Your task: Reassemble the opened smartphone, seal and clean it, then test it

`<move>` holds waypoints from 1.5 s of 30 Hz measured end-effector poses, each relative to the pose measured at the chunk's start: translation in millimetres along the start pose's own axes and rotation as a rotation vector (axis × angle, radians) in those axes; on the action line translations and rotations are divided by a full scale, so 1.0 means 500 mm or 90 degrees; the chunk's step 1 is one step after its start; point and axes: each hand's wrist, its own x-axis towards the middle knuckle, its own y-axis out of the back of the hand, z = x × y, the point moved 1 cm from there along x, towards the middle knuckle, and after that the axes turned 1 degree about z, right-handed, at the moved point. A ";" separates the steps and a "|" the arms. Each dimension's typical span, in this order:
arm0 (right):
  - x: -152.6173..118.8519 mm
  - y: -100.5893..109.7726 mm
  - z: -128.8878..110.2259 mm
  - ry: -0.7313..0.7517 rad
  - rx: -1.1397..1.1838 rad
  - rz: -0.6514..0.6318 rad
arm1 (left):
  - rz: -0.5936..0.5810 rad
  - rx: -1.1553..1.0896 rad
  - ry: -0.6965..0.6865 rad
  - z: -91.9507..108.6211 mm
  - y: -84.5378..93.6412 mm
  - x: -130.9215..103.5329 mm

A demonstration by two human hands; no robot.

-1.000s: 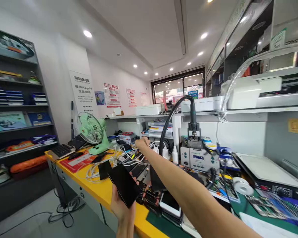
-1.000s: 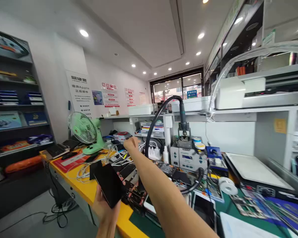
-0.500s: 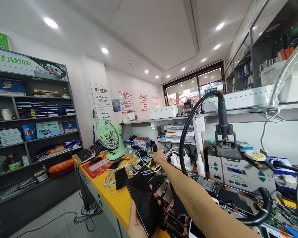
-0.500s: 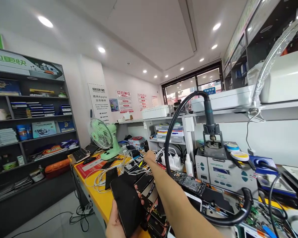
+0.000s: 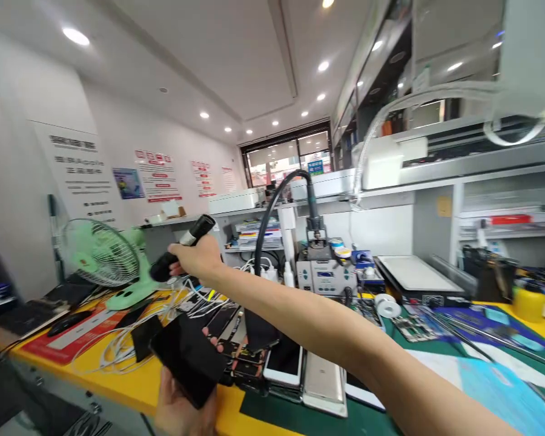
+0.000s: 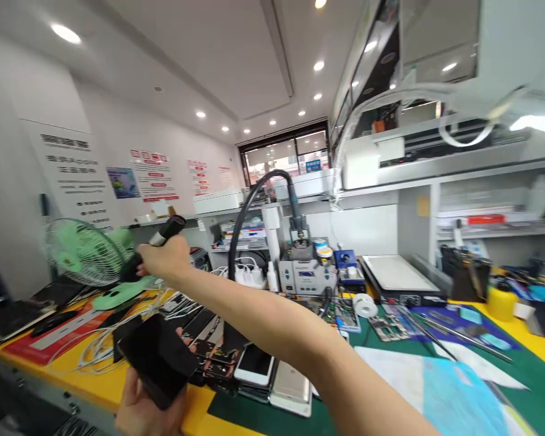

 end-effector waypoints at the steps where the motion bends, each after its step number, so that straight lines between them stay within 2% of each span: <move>1: -0.036 0.026 -0.030 0.005 0.040 -0.011 | -0.008 0.007 0.001 0.003 -0.002 -0.015; 3: -0.117 0.104 -0.077 0.039 0.108 -0.003 | -0.025 0.017 0.002 0.004 -0.008 -0.055; 4: -0.161 0.153 -0.093 0.056 0.130 0.015 | -0.050 0.034 0.036 -0.001 -0.017 -0.079; 5: -0.205 0.206 -0.104 0.080 0.157 0.038 | -0.072 0.054 0.075 -0.010 -0.032 -0.105; 7: -0.293 0.321 -0.112 0.107 0.206 0.139 | -0.113 0.060 0.140 -0.043 -0.080 -0.159; 10: -0.404 0.476 -0.094 0.082 0.162 0.249 | -0.210 0.053 0.398 -0.131 -0.191 -0.227; 11: -0.436 0.520 -0.083 0.078 0.138 0.298 | -0.233 0.045 0.459 -0.166 -0.231 -0.242; 14: -0.520 0.625 -0.045 0.071 0.051 0.430 | -0.293 0.025 0.528 -0.272 -0.335 -0.263; 16: -0.566 0.673 -0.026 0.073 -0.016 0.487 | -0.336 0.031 0.579 -0.334 -0.383 -0.267; 18: -0.601 0.707 -0.015 0.072 -0.079 0.521 | -0.388 0.041 0.616 -0.382 -0.416 -0.268; 21: -0.631 0.730 -0.013 0.072 -0.139 0.542 | -0.456 0.060 0.643 -0.431 -0.442 -0.269; 24: -0.640 0.725 -0.013 0.133 -0.190 0.523 | -0.486 0.076 0.640 -0.460 -0.447 -0.268; 30: -0.641 0.695 0.015 0.310 -0.353 0.538 | -0.496 0.099 0.641 -0.479 -0.430 -0.257; 33: -0.638 0.686 0.023 0.357 -0.460 0.552 | -0.500 0.099 0.644 -0.478 -0.423 -0.252; 36: -0.636 0.682 0.023 0.353 -0.531 0.555 | -0.507 0.091 0.645 -0.476 -0.423 -0.252; 40: -0.641 0.680 0.025 0.317 -0.502 0.569 | -0.517 0.077 0.654 -0.471 -0.426 -0.256; 45: -0.642 0.673 0.018 0.291 -0.494 0.660 | -0.513 0.073 0.660 -0.465 -0.423 -0.257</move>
